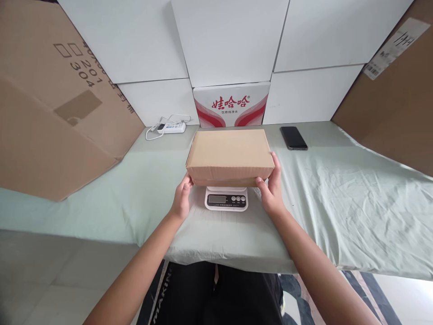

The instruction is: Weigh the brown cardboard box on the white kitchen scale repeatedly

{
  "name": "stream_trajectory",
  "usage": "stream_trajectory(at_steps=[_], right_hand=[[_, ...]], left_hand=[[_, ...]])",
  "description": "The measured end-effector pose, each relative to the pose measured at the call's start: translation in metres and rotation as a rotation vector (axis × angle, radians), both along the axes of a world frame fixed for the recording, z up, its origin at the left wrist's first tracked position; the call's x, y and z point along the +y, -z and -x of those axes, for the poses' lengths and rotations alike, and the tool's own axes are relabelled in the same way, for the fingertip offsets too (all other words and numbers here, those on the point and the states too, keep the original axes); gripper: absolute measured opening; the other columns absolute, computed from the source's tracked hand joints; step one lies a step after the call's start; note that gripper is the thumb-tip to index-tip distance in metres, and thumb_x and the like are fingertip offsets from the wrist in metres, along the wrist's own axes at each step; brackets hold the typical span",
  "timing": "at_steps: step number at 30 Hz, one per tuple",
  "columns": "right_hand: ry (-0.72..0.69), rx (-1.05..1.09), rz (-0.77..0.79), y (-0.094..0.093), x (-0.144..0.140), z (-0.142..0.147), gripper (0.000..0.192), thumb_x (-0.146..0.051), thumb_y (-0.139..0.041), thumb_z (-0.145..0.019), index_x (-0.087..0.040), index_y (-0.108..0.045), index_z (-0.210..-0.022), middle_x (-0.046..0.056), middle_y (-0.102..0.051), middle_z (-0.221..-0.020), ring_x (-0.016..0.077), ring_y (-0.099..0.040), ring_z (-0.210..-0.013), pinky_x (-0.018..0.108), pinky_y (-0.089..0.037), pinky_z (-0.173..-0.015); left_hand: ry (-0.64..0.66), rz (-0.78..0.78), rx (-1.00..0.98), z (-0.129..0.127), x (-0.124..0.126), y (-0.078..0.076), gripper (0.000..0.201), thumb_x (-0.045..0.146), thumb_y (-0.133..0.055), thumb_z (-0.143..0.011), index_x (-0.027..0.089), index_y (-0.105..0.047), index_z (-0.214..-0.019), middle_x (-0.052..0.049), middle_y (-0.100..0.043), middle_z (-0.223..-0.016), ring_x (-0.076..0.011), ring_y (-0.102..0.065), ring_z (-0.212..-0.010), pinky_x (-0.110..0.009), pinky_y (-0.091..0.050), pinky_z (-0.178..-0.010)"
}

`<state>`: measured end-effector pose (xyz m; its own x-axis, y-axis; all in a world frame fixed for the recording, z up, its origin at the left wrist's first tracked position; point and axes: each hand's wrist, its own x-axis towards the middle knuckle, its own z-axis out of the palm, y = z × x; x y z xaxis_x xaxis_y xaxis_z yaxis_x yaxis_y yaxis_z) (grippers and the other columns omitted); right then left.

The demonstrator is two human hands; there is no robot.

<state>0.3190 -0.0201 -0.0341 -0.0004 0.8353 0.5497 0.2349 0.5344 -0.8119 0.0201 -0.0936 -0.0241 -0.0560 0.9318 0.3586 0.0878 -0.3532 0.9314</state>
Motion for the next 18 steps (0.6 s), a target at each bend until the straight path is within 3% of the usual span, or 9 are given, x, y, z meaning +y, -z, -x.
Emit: stream_trajectory(at_steps=[5,11,18], right_hand=[[0.017,-0.005,-0.024,0.0019,0.0023,-0.0027,0.091,-0.069,-0.067,-0.097,-0.039,-0.032,-0.176,0.011,-0.043,-0.179,0.0436,-0.043,-0.167,0.074,-0.036,-0.138],[0.099,0.095,-0.103,0.0031,0.0074,-0.0069,0.080,-0.071,-0.056,-0.100,-0.044,-0.036,-0.173,0.011,-0.061,-0.147,0.0373,-0.065,-0.137,0.068,-0.055,-0.115],[0.093,0.157,-0.056,0.0008,0.0078,-0.0061,0.074,-0.068,-0.057,-0.099,-0.047,-0.043,-0.169,0.009,-0.062,-0.142,0.0364,-0.066,-0.132,0.064,-0.056,-0.113]], left_hand=[[-0.033,-0.007,-0.018,0.0007,0.0015,0.0017,0.085,0.082,-0.045,-0.108,0.029,-0.053,-0.173,-0.012,-0.053,-0.182,-0.0398,-0.042,-0.174,-0.057,-0.035,-0.144],[-0.108,-0.005,-0.108,0.0048,0.0042,0.0058,0.092,0.085,-0.046,-0.106,0.028,-0.043,-0.179,-0.009,-0.035,-0.192,-0.0350,-0.032,-0.179,-0.049,-0.029,-0.147],[-0.109,0.001,-0.101,0.0057,0.0046,0.0054,0.091,0.085,-0.044,-0.107,0.029,-0.044,-0.179,-0.009,-0.037,-0.191,-0.0349,-0.032,-0.179,-0.050,-0.029,-0.148]])
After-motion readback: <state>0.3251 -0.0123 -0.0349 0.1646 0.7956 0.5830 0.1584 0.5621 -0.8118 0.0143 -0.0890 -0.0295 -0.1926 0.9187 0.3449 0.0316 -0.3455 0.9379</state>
